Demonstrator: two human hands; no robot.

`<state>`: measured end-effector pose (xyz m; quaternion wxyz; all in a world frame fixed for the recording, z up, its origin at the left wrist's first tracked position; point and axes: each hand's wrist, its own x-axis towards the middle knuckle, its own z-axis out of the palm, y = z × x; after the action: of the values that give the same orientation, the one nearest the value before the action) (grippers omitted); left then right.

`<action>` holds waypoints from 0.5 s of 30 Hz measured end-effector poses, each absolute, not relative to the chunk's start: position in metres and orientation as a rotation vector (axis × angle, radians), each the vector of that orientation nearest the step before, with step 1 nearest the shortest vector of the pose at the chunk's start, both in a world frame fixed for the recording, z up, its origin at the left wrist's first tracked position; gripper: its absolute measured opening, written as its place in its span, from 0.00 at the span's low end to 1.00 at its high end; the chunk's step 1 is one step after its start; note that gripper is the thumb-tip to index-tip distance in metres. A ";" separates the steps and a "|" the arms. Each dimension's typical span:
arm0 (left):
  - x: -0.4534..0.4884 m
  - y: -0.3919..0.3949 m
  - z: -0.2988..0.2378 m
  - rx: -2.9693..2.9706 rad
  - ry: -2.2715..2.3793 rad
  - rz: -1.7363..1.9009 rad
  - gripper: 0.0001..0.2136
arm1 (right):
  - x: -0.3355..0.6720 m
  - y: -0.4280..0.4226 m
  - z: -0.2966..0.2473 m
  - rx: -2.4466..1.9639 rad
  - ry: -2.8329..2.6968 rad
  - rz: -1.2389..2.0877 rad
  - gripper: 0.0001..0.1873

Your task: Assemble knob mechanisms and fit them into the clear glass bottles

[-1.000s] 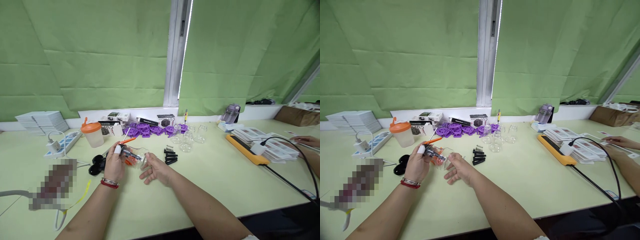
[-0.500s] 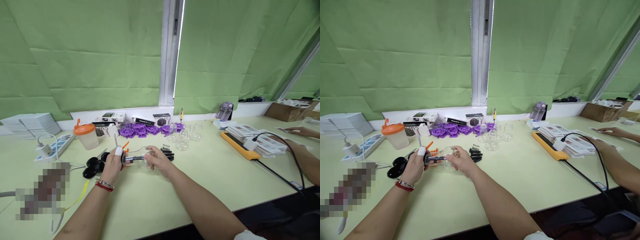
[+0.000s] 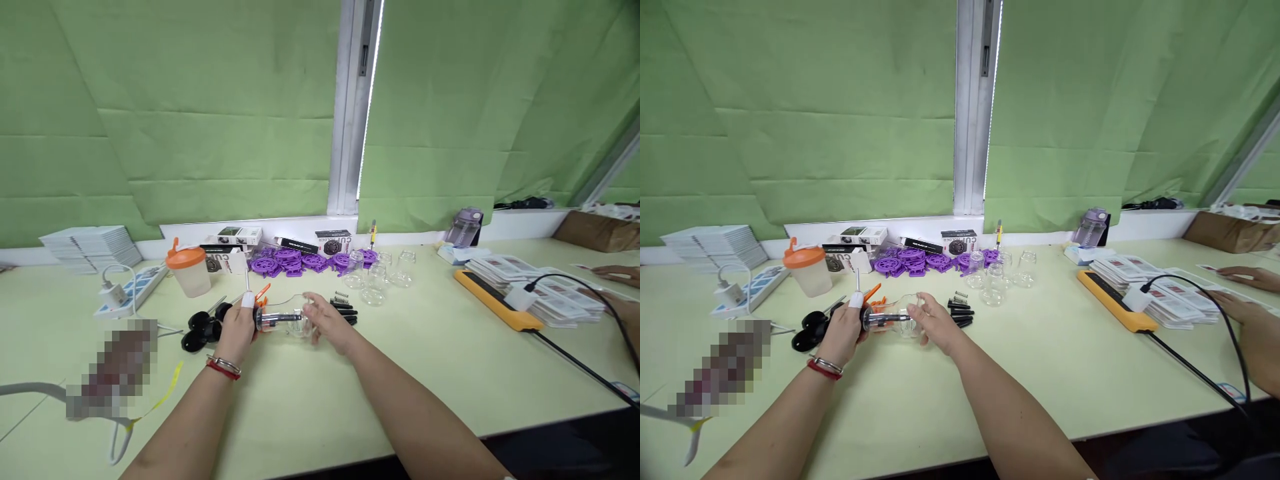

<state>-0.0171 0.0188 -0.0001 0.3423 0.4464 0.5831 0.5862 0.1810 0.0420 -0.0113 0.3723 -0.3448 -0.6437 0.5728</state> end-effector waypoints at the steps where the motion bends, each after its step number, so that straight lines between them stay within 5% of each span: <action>1: -0.018 0.019 -0.001 1.167 1.519 1.517 0.16 | 0.182 0.043 -0.012 -0.877 -1.674 1.468 0.35; 5: -0.023 0.025 -0.010 1.149 1.518 1.512 0.17 | 0.183 0.040 -0.010 -0.654 -1.800 1.235 0.41; 10: -0.027 0.029 -0.018 1.192 1.483 1.575 0.16 | 0.182 0.041 -0.012 -0.857 -1.622 1.473 0.35; 15: -0.027 0.027 -0.016 1.166 1.512 1.543 0.18 | 0.186 0.040 -0.008 -0.683 -1.883 1.144 0.41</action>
<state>-0.0271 0.0274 -0.0156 0.3367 0.4472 0.5799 0.5919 0.1856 0.0396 -0.0080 0.4056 -0.2706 -0.7462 0.4533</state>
